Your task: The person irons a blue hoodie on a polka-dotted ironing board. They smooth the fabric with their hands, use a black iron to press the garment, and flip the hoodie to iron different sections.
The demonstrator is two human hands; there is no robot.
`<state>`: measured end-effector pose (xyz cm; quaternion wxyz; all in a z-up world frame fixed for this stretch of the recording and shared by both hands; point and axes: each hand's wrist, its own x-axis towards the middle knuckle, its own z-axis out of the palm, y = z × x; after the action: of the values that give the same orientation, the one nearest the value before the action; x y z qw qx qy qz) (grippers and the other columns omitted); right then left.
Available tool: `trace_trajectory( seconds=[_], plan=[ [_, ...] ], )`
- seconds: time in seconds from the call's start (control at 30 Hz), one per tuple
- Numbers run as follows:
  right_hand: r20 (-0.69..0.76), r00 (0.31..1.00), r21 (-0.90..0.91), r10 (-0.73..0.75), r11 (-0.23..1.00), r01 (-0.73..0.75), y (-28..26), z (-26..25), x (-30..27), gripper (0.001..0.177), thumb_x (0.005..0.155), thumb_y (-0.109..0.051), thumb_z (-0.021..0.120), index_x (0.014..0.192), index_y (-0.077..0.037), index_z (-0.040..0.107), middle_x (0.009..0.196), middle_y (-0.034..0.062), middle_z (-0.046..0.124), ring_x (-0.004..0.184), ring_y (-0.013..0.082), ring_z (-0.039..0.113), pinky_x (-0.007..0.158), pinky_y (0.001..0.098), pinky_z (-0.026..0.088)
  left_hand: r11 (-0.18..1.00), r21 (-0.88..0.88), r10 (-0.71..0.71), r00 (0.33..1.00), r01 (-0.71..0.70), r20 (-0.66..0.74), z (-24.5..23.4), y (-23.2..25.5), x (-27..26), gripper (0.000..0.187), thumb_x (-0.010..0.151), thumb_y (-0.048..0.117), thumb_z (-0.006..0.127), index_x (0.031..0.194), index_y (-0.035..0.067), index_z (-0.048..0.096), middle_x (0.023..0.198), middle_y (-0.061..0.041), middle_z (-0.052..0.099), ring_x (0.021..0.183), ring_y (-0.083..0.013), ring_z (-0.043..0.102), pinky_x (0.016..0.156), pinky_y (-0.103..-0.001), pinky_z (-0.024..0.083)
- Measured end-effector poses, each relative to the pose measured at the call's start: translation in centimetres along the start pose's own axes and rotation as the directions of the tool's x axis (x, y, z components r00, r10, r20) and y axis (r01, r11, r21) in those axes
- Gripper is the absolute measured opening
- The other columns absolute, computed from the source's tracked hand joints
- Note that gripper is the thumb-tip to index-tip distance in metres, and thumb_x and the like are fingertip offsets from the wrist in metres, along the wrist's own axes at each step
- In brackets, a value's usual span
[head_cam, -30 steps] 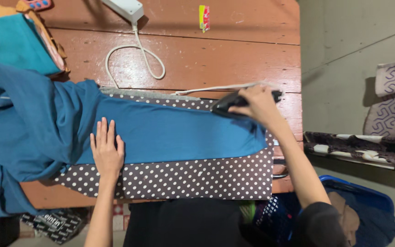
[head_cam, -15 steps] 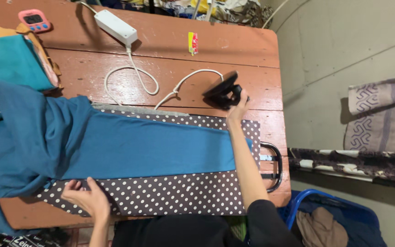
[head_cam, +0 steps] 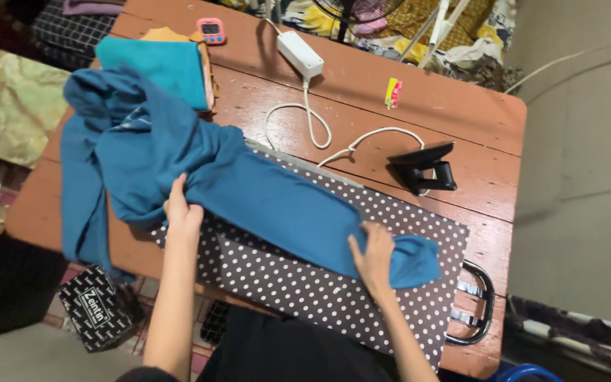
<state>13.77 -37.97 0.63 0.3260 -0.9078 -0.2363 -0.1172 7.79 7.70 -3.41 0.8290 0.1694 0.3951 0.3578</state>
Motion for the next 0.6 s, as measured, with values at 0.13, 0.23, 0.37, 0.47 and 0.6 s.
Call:
trace_trajectory(
  seconds=[0.13,0.23,0.37,0.47,0.6],
  plan=[
    [0.344,0.939,0.169,-0.006,0.984,-0.056,-2.1,-0.9,-3.2,0.028,0.089,-0.02,0.077,0.109,-0.005,0.064,0.103,0.0083,0.069,0.098,0.0253,0.066,0.097,0.0415,0.045,0.986,0.165,-0.019,0.996,0.004,0.091,5.7,3.2,-5.5,0.037,0.089,0.013,0.073,0.12,-0.004,0.064,0.115,-0.016,0.071,0.099,-0.0291,0.071,0.088,-0.047,0.06],
    [0.468,0.883,0.179,0.033,0.975,-0.131,-2.3,-1.5,-2.2,0.027,0.09,-0.026,0.079,0.106,-0.008,0.068,0.104,0.0067,0.071,0.101,0.023,0.068,0.098,0.0386,0.051,0.903,0.366,0.088,0.93,-0.227,0.358,7.8,4.0,-11.0,0.034,0.093,0.013,0.073,0.123,-0.002,0.064,0.115,-0.01,0.072,0.099,-0.0206,0.07,0.089,-0.037,0.058],
    [0.257,0.953,0.335,-0.161,0.94,0.069,-6.6,-2.3,1.4,0.058,0.08,-0.025,0.083,0.127,-0.002,0.059,0.126,0.0146,0.063,0.121,0.0292,0.059,0.105,0.0422,0.044,0.646,0.49,0.221,0.757,-0.586,0.614,6.8,2.4,-19.3,0.028,0.102,0.017,0.065,0.122,-0.002,0.065,0.112,-0.004,0.07,0.098,-0.0117,0.063,0.09,-0.029,0.052],
    [0.309,0.866,0.698,-0.392,0.712,0.073,-11.2,-0.3,2.2,0.094,0.074,-0.024,0.086,0.147,0.004,0.034,0.145,0.0207,0.048,0.135,0.0323,0.045,0.111,0.0447,0.033,0.565,0.602,0.033,0.745,-0.564,0.667,5.5,0.3,-25.4,0.024,0.104,0.022,0.062,0.114,0.0,0.068,0.096,-0.01,0.07,0.086,-0.015,0.059,0.077,-0.032,0.053],
    [0.179,0.943,0.719,-0.281,0.691,0.07,-13.9,3.7,0.9,0.061,0.081,-0.009,0.068,0.137,0.006,0.049,0.135,0.0221,0.054,0.128,0.0306,0.048,0.108,0.0405,0.036,0.1,0.456,-0.321,0.405,-0.885,0.856,4.5,2.3,-28.0,0.03,0.097,0.032,0.073,0.101,0.003,0.068,0.098,-0.017,0.068,0.095,-0.0324,0.065,0.088,-0.04,0.051]
  ],
)
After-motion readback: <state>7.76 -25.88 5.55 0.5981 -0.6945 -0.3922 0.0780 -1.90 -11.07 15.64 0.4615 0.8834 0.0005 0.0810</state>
